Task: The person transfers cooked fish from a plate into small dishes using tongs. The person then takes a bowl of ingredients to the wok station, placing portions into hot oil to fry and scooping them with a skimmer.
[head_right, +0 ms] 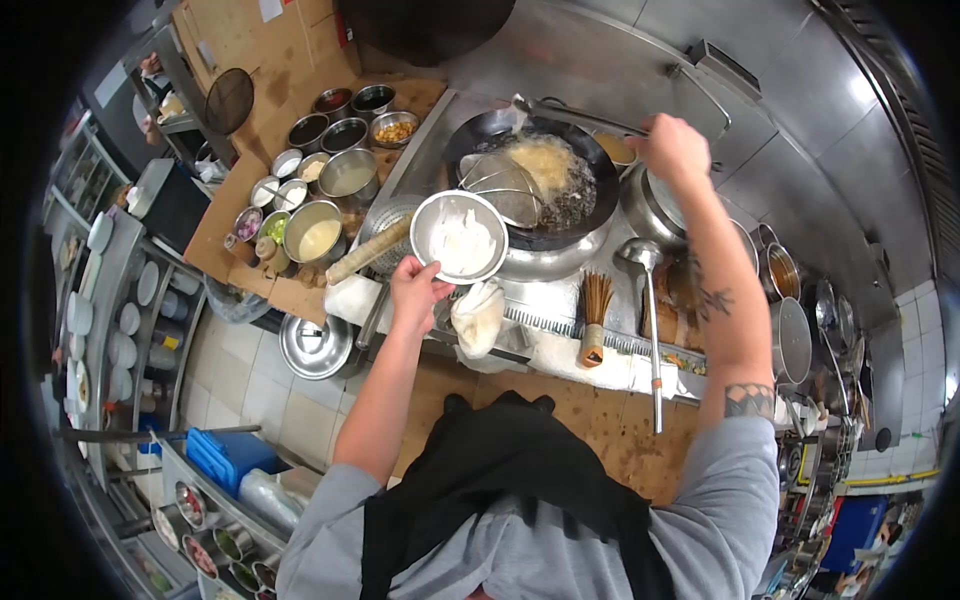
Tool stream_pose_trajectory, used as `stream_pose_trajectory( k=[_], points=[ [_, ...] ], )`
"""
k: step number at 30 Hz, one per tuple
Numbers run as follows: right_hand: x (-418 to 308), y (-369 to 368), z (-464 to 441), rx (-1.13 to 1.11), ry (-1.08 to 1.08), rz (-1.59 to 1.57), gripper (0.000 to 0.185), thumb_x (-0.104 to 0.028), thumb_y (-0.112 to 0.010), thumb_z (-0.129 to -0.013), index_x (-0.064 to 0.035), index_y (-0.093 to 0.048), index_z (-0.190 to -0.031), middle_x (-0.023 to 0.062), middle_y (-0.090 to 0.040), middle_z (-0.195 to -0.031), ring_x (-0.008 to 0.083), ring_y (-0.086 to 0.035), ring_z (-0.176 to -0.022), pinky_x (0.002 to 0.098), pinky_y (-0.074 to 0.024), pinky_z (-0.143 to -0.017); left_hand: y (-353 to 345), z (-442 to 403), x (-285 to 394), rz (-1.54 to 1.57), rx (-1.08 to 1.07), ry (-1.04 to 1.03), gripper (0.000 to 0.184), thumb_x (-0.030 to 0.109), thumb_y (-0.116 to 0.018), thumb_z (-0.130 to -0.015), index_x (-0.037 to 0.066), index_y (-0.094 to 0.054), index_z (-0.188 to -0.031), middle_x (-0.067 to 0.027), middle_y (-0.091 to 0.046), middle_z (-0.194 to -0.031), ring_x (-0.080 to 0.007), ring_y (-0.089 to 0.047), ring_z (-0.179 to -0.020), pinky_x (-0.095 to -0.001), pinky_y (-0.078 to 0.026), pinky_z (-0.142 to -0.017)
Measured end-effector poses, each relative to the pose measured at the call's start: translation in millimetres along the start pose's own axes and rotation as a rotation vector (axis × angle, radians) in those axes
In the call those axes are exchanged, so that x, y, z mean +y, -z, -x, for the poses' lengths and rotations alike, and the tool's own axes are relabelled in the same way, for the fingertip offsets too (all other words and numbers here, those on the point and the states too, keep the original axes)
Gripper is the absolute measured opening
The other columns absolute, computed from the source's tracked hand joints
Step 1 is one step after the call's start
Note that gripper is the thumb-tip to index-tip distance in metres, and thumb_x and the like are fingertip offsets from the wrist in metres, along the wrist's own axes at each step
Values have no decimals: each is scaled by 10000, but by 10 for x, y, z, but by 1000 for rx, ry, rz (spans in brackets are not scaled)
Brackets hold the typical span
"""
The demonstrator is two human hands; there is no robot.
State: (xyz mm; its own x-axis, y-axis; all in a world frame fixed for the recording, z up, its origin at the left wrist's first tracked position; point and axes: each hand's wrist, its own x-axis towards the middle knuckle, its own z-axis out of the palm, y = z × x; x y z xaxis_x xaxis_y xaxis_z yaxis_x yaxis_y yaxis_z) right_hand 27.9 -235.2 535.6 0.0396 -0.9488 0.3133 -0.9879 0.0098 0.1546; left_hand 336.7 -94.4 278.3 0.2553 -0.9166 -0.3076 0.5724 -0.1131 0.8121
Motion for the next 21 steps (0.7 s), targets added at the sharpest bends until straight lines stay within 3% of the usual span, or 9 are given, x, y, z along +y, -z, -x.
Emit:
stream_pose_trajectory(
  k=[4,10,13,17,18,19,21],
  points=[
    [-317,-510,-287,-51,-2,12,312,-344,-728,-797,-58,-732,-921,170,-719,-977,319,-702,-927,407,-557,-828,6,145,-3,40,13,23,196,-2,-599,-901,51,-442,-794,-50,-523,-809,-175,-627,-641,-317,-607,-575],
    [-644,-739,-504,-125,-95,-32,372,-340,-731,-788,-50,-699,-1018,163,-706,-1072,316,-673,-1030,398,-535,-889,35,258,-86,66,5,43,212,-2,-608,-896,70,-441,-786,-32,-511,-788,-164,-611,-615,-318,-599,-558],
    [-682,-479,-402,-86,-67,-73,383,-329,-726,-786,-45,-691,-1040,164,-702,-1086,317,-671,-1036,401,-536,-888,73,266,-92,79,2,47,214,3,-618,-892,73,-441,-793,-31,-509,-784,-163,-610,-603,-319,-597,-554],
    [-516,-114,-139,56,33,55,451,-415,-754,-765,-17,-707,-973,181,-711,-1014,323,-696,-953,416,-561,-817,113,206,-48,56,38,41,189,8,-623,-888,61,-456,-815,-43,-522,-791,-176,-608,-573,-330,-595,-541],
    [-541,192,20,-78,-7,36,472,-453,-730,-780,-25,-710,-976,184,-712,-988,334,-693,-939,427,-560,-803,144,187,-33,63,36,46,189,9,-622,-889,57,-455,-816,-48,-524,-789,-182,-611,-571,-334,-594,-538],
    [-456,301,190,-4,62,12,472,-485,-720,-774,-58,-724,-975,174,-716,-965,339,-689,-935,431,-555,-802,171,154,-5,67,28,47,188,10,-621,-889,53,-453,-816,-54,-526,-787,-188,-614,-570,-337,-594,-535],
    [-385,653,566,-94,140,-52,462,-439,-734,-767,-86,-706,-1065,132,-710,-1006,339,-671,-936,432,-534,-821,196,103,34,51,37,29,190,8,-620,-889,48,-451,-812,-59,-526,-781,-196,-619,-568,-338,-596,-535]
  ],
)
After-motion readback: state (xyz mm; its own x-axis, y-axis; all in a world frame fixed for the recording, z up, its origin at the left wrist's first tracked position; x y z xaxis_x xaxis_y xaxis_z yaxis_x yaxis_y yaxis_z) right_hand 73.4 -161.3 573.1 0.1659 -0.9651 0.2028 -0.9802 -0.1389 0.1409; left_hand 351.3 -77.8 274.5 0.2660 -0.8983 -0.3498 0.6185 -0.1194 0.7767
